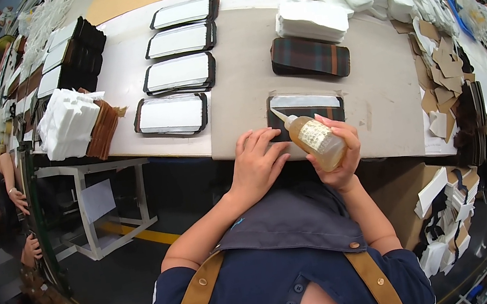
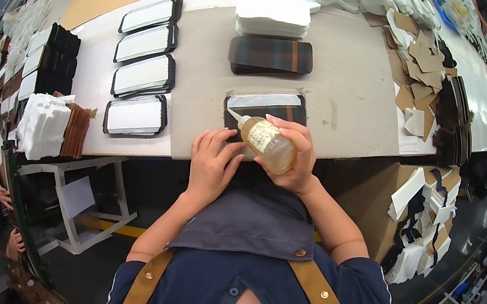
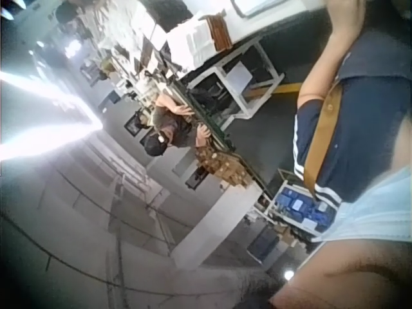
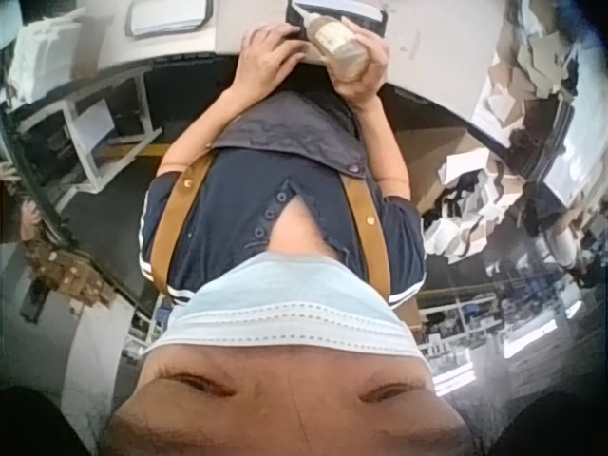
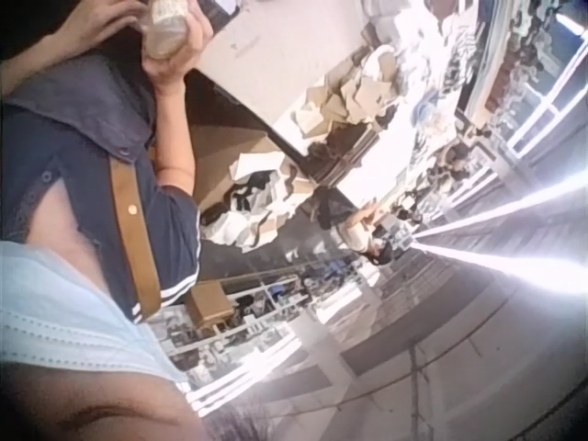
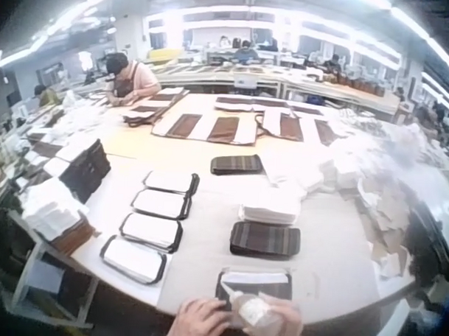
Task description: Apply adhesive to leather components and assemble them to form phone cases or wallets.
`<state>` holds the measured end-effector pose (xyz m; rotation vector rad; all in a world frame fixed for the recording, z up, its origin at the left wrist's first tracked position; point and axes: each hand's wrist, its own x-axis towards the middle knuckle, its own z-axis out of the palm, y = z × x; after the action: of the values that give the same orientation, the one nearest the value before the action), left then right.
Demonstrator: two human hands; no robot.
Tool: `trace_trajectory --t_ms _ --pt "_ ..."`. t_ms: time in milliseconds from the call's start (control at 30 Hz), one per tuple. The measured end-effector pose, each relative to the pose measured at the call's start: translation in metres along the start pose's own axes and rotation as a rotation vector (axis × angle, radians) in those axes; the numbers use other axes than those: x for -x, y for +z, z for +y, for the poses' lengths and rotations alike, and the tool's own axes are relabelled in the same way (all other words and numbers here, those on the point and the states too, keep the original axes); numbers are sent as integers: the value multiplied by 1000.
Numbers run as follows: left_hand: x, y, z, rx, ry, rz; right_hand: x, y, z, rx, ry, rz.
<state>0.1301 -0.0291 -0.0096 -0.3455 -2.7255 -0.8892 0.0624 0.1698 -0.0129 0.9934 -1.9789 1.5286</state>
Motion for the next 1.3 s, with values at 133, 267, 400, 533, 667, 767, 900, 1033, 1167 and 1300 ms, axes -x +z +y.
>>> trace_trajectory --t_ms 133,267,400,533,667,767,900,1033,1167,1300 --pt "4 -3 -4 2 -17 -5 -11 -4 6 -106 72 1" --pt "4 -10 -15 -2 -21 37 -44 -37 19 -216 438 58" --pt "3 -10 -22 -42 8 67 -74 -49 39 -349 613 -74" --pt "6 -6 -31 -25 17 96 -83 -47 48 -375 603 -169" --pt "5 -7 -37 -8 40 122 -84 -43 49 -376 583 -213" --pt "5 -8 -38 -12 54 127 -85 -42 47 -370 580 -233" --pt "4 -8 -41 -5 54 137 -85 -43 43 -357 576 -275" --pt "4 -9 -42 38 32 118 -80 -47 38 -330 567 -325" --pt "3 -10 -42 49 30 102 -69 -52 30 -351 571 -363" --pt "1 -14 -44 121 13 69 -54 -64 31 -502 661 -233"
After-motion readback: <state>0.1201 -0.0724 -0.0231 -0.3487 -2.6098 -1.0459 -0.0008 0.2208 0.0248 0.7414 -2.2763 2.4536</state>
